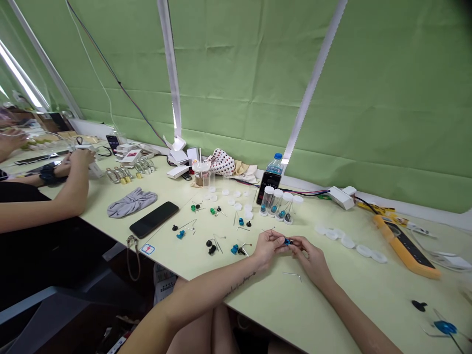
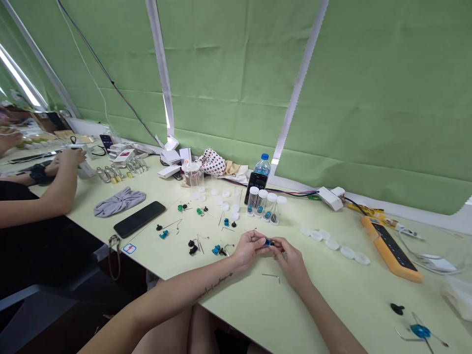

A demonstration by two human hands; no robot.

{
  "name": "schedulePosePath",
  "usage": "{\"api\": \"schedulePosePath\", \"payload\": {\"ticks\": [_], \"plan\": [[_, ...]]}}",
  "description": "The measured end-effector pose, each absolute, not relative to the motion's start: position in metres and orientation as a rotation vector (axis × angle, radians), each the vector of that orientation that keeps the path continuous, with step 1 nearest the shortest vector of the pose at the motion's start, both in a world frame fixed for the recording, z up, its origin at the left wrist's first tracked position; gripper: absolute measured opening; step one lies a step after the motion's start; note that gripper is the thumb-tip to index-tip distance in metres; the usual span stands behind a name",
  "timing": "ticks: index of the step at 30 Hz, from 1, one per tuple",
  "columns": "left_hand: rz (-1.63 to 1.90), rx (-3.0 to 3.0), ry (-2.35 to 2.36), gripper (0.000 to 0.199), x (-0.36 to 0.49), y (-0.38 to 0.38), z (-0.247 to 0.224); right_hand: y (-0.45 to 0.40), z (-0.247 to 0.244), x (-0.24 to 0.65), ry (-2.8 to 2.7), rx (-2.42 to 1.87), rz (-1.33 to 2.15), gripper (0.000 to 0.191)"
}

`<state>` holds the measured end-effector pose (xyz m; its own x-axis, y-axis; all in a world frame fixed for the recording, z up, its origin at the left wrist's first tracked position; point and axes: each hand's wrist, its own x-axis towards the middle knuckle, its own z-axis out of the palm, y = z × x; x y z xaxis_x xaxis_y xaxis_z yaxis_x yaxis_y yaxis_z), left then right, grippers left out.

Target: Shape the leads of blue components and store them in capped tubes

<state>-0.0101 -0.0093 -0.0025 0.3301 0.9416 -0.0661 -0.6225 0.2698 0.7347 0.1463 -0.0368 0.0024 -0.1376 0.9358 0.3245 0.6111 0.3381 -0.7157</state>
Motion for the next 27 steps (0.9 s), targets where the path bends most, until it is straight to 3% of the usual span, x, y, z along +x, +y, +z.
{"api": "schedulePosePath", "payload": {"ticks": [27], "plan": [[1.112,0.707,0.557,0.037,-0.0115,-0.0105,-0.0019,-0.0372,0.0013,0.1476,-1.861,-1.361,0.58,0.029]]}}
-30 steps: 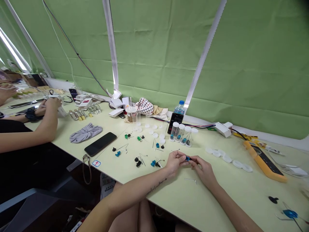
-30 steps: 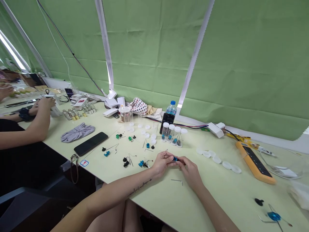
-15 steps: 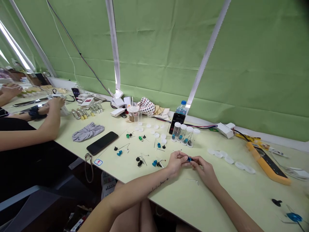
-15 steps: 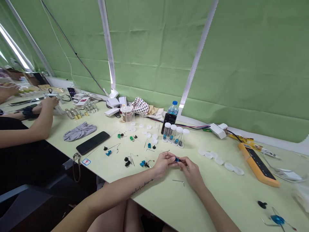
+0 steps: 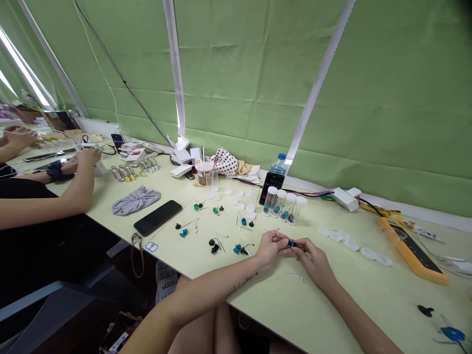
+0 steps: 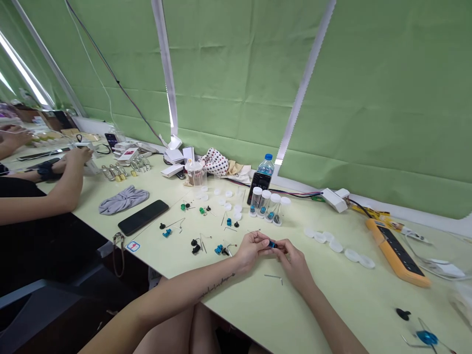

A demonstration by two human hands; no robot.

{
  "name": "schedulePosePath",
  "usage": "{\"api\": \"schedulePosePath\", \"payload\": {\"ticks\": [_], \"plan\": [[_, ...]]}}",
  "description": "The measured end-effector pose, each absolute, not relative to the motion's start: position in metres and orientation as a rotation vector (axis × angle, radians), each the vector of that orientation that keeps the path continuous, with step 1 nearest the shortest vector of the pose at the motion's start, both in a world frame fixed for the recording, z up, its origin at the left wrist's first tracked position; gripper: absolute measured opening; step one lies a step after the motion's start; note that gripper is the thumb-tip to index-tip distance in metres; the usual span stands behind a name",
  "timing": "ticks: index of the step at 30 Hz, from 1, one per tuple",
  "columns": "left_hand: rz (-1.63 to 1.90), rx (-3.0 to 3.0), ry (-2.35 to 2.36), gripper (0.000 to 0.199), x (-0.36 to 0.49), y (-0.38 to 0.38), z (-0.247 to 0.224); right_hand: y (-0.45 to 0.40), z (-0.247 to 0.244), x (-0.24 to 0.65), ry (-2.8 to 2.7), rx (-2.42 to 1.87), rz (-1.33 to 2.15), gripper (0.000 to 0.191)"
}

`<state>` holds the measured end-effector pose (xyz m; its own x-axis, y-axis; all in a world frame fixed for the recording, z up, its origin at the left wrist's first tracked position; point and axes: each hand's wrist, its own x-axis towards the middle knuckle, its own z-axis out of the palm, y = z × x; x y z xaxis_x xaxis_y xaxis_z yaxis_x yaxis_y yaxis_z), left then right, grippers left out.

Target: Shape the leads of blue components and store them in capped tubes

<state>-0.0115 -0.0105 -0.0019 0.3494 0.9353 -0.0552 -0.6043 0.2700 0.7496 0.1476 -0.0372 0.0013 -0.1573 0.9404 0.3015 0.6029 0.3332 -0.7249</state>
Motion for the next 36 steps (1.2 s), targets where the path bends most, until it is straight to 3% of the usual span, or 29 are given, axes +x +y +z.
{"api": "schedulePosePath", "payload": {"ticks": [12,19,36], "plan": [[1.142,0.695,0.582,0.039,-0.0108,-0.01,-0.0035,-0.0373,0.0031,0.1476,-1.882,-1.304,0.437,0.032],[1.137,0.701,0.571,0.036,-0.0111,-0.0102,-0.0059,-0.036,0.0012,0.1479,-1.851,-1.34,0.597,0.034],[1.135,0.672,0.567,0.037,-0.0119,-0.0121,0.0001,-0.0381,0.0029,0.147,-1.852,-1.374,0.592,0.029]]}}
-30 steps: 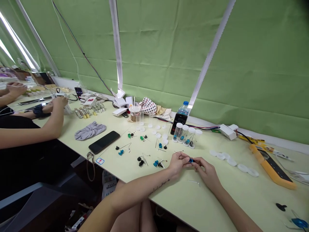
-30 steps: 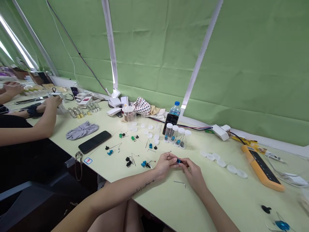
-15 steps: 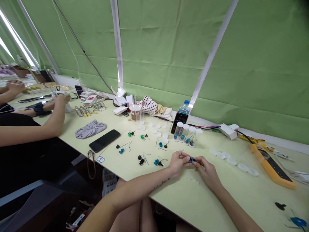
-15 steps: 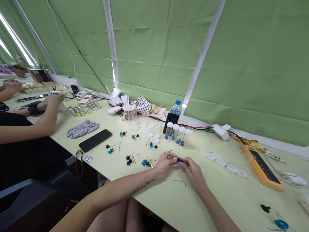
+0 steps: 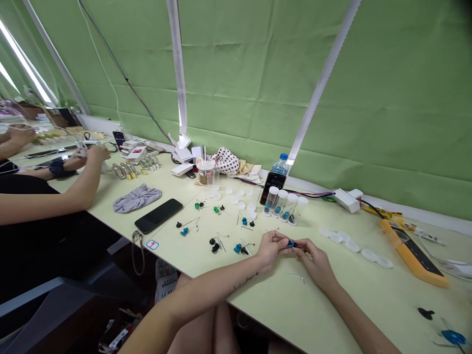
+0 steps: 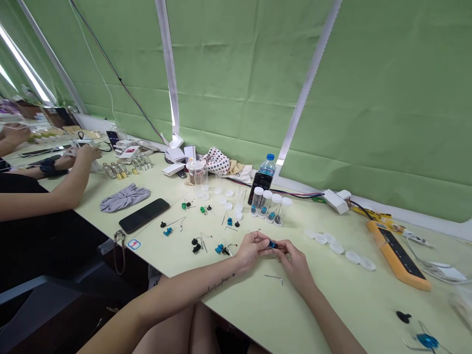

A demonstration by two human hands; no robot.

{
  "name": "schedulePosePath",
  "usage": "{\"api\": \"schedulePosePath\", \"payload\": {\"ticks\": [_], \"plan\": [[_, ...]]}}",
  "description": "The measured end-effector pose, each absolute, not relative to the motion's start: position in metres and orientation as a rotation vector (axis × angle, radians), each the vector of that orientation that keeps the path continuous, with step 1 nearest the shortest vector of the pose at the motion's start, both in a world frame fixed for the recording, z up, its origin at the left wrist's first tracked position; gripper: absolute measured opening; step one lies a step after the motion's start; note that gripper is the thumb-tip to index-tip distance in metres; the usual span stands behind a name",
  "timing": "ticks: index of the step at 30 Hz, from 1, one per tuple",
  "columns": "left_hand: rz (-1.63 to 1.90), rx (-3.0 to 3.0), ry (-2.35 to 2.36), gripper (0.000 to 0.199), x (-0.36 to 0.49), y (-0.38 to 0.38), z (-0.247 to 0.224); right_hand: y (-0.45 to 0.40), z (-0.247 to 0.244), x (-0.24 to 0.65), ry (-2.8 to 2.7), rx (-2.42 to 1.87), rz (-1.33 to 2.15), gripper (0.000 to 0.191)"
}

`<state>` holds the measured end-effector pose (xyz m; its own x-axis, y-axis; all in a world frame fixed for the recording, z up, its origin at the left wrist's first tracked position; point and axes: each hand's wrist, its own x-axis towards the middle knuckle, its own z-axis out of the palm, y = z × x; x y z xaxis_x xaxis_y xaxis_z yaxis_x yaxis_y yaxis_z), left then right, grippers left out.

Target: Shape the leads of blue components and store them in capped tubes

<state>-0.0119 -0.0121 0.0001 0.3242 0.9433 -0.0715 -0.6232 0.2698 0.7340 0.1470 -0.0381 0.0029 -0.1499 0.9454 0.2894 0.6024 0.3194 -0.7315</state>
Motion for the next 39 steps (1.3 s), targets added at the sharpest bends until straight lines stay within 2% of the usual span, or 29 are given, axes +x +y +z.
{"api": "schedulePosePath", "payload": {"ticks": [10,15,26,32,39], "plan": [[1.145,0.657,0.595,0.037,-0.012,-0.013,0.003,-0.035,0.001,0.147,-1.859,-1.336,0.51,0.033],[1.151,0.654,0.592,0.036,-0.012,-0.012,0.001,-0.035,-0.002,0.149,-1.858,-1.366,0.571,0.028],[1.136,0.671,0.574,0.038,-0.011,-0.01,-0.002,-0.039,0.006,0.144,-1.857,-1.381,0.571,0.034],[1.147,0.687,0.583,0.037,-0.012,-0.012,0.0,-0.039,0.008,0.144,-1.891,-1.348,0.458,0.033],[1.128,0.73,0.579,0.039,-0.012,-0.012,0.0,-0.041,0.006,0.143,-1.874,-1.43,0.482,0.029]]}}
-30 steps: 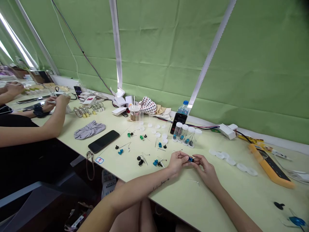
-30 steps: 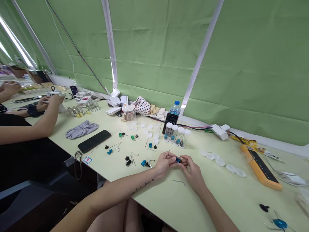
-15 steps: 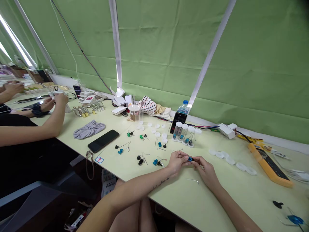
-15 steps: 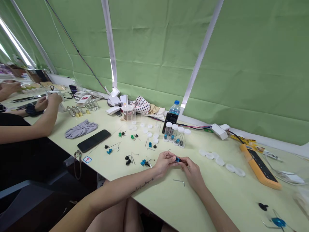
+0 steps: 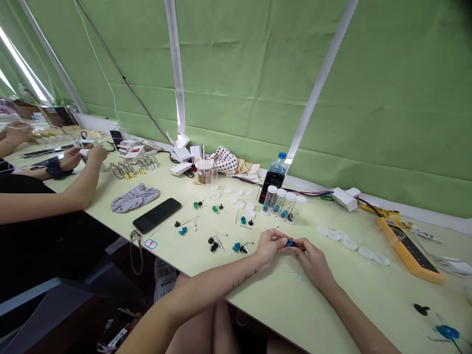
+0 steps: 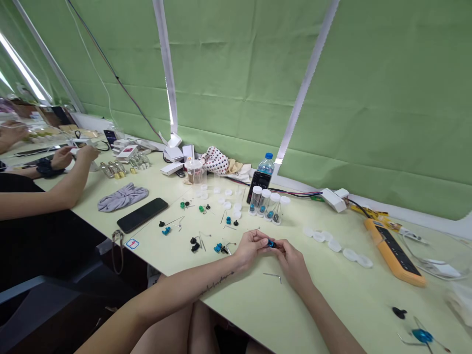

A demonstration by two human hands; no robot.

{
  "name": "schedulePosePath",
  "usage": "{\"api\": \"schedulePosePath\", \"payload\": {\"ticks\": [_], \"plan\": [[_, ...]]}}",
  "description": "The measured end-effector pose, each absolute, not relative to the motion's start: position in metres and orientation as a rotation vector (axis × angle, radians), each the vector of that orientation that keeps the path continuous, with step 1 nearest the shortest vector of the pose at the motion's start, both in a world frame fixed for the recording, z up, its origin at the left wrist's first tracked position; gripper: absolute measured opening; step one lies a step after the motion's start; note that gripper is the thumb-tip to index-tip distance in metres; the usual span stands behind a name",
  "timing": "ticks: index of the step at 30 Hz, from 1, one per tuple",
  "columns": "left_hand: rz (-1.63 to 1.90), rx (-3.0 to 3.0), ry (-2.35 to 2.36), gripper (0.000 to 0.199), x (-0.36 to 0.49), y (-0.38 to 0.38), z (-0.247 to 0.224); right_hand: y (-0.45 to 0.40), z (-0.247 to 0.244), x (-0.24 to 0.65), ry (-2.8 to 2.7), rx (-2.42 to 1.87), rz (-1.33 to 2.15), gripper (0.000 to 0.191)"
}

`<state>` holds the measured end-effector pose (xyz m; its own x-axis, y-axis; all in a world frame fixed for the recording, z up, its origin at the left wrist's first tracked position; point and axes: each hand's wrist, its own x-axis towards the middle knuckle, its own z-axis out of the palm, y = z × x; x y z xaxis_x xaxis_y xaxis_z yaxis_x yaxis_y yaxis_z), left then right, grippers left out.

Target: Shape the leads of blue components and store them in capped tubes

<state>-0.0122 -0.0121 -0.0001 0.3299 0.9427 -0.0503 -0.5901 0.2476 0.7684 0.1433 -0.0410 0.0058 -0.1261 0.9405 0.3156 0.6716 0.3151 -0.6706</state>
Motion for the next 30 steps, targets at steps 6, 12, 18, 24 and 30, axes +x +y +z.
{"api": "schedulePosePath", "payload": {"ticks": [6,12,18,24,30], "plan": [[1.12,0.737,0.592,0.039,-0.013,-0.012,0.001,-0.041,0.006,0.142,-1.87,-1.451,0.509,0.031],[1.123,0.771,0.536,0.043,-0.012,-0.011,0.001,-0.039,0.008,0.143,-1.765,-1.424,0.57,0.033],[1.157,0.891,0.596,0.036,-0.012,-0.01,0.005,-0.039,0.01,0.143,-1.797,-1.399,0.633,0.036],[1.207,1.008,0.603,0.029,-0.01,-0.013,0.009,-0.04,0.009,0.144,-1.752,-1.357,0.72,0.041],[1.262,1.022,0.653,0.027,-0.011,-0.011,0.011,-0.039,0.01,0.14,-1.751,-1.322,0.756,0.036]]}}
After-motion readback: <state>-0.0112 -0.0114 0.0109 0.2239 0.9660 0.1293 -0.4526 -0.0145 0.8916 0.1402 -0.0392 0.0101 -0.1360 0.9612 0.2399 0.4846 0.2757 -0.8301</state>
